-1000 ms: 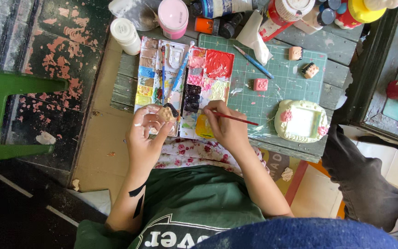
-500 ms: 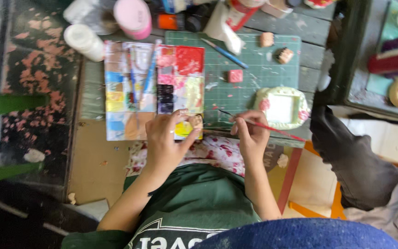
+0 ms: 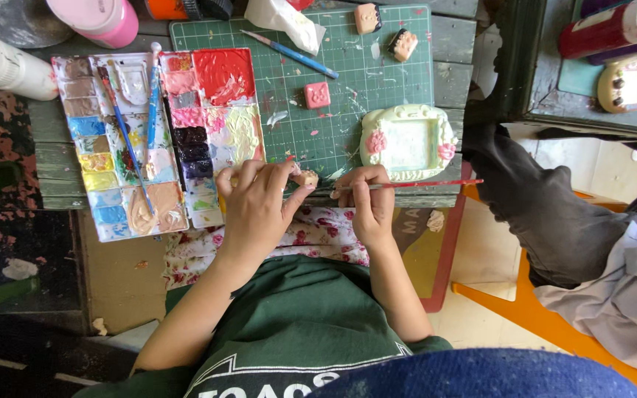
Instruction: The person paints small clay figurines with a fine brush, applying black paint to the hair and facial features. They repeatedly dip the brush into a paint palette and carefully detail each figurine, then place it on the table.
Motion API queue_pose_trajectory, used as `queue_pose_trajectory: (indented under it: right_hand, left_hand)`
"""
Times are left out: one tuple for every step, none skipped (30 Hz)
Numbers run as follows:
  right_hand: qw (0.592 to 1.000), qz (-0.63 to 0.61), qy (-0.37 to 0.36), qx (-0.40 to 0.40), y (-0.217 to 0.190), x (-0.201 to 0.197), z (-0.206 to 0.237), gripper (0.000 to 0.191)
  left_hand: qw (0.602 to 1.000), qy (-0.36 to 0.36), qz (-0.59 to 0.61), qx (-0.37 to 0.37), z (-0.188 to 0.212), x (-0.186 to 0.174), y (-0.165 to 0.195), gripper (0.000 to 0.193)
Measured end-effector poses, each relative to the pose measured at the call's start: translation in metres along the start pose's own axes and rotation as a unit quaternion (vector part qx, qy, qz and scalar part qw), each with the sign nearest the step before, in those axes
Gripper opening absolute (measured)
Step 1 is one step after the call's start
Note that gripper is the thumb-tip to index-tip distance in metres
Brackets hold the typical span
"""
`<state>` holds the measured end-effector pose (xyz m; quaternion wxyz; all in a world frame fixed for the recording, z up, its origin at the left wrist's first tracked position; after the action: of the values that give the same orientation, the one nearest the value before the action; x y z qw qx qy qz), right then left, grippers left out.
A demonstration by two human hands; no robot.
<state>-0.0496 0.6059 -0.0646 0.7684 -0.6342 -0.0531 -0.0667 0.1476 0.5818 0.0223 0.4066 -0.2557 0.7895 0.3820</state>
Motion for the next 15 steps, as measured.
queue_pose_trajectory:
  right_hand:
    - [1.000,0.012,-0.007,0.002,0.000,0.001,0.000,0.011]
    - [1.000,0.025,-0.012,0.004,-0.002,-0.007,-0.003,0.012]
    - [0.999,0.038,-0.017,0.006,-0.004,-0.012,-0.001,0.012]
    - [0.999,0.040,-0.017,0.008,-0.007,-0.020,0.002,0.012]
    - [0.999,0.044,-0.018,0.009,-0.010,-0.029,0.003,0.013]
    - [0.999,0.048,-0.018,0.009,-0.013,-0.037,0.003,0.013]
    - [0.999,0.050,-0.018,0.011,-0.015,-0.045,0.001,0.013]
    - [0.998,0.051,-0.018,0.013,-0.016,-0.051,-0.002,0.013]
    - [0.998,0.053,-0.019,0.014,-0.018,-0.057,-0.005,0.013]
    - [0.998,0.056,-0.018,0.013,-0.020,-0.063,-0.009,0.013]
    - [0.998,0.059,-0.017,0.013,-0.022,-0.066,-0.009,0.013]
    - [0.998,0.062,-0.015,0.013,-0.024,-0.074,-0.013,0.014]
    - [0.998,0.063,-0.014,0.015,-0.024,-0.075,-0.009,0.013]
    - [0.998,0.064,-0.014,0.017,-0.025,-0.076,-0.008,0.013]
    - [0.998,0.065,-0.013,0.018,-0.024,-0.075,-0.007,0.013]
  left_hand:
    - [1.000,-0.002,-0.005,0.003,0.000,0.001,0.002,0.045]
    - [1.000,-0.005,-0.007,0.003,-0.006,0.007,0.006,0.045]
    - [1.000,-0.007,-0.008,0.004,-0.007,0.010,0.013,0.045]
    - [1.000,-0.009,-0.009,0.003,-0.009,0.015,0.022,0.045]
    - [1.000,-0.009,-0.006,0.002,-0.013,0.020,0.030,0.045]
    - [1.000,-0.008,-0.004,0.001,-0.017,0.025,0.037,0.046]
    - [1.000,-0.007,-0.003,-0.001,-0.022,0.029,0.041,0.046]
    - [1.000,-0.008,-0.006,0.001,-0.027,0.033,0.044,0.046]
    - [1.000,-0.009,-0.008,0.003,-0.032,0.037,0.047,0.047]
    - [1.000,-0.009,-0.011,0.004,-0.037,0.041,0.050,0.047]
    - [1.000,-0.010,-0.010,0.005,-0.038,0.044,0.053,0.047]
    - [1.000,-0.011,-0.009,0.005,-0.045,0.050,0.057,0.047]
    - [1.000,-0.013,-0.008,0.005,-0.042,0.050,0.059,0.047]
    - [1.000,-0.012,-0.008,0.006,-0.043,0.050,0.061,0.047]
    - [1.000,-0.011,-0.007,0.007,-0.042,0.049,0.061,0.047]
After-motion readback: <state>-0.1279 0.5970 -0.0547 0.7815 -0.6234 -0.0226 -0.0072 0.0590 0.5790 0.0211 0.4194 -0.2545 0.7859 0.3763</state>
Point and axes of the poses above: each hand's wrist, its own z-axis away from the middle knuckle, its own x-axis out of the palm, y = z × x, the point moved 7 cm from there along -z, towards the middle knuckle, and after that the axes turned 14 degrees about x, right-handed, at the moved point
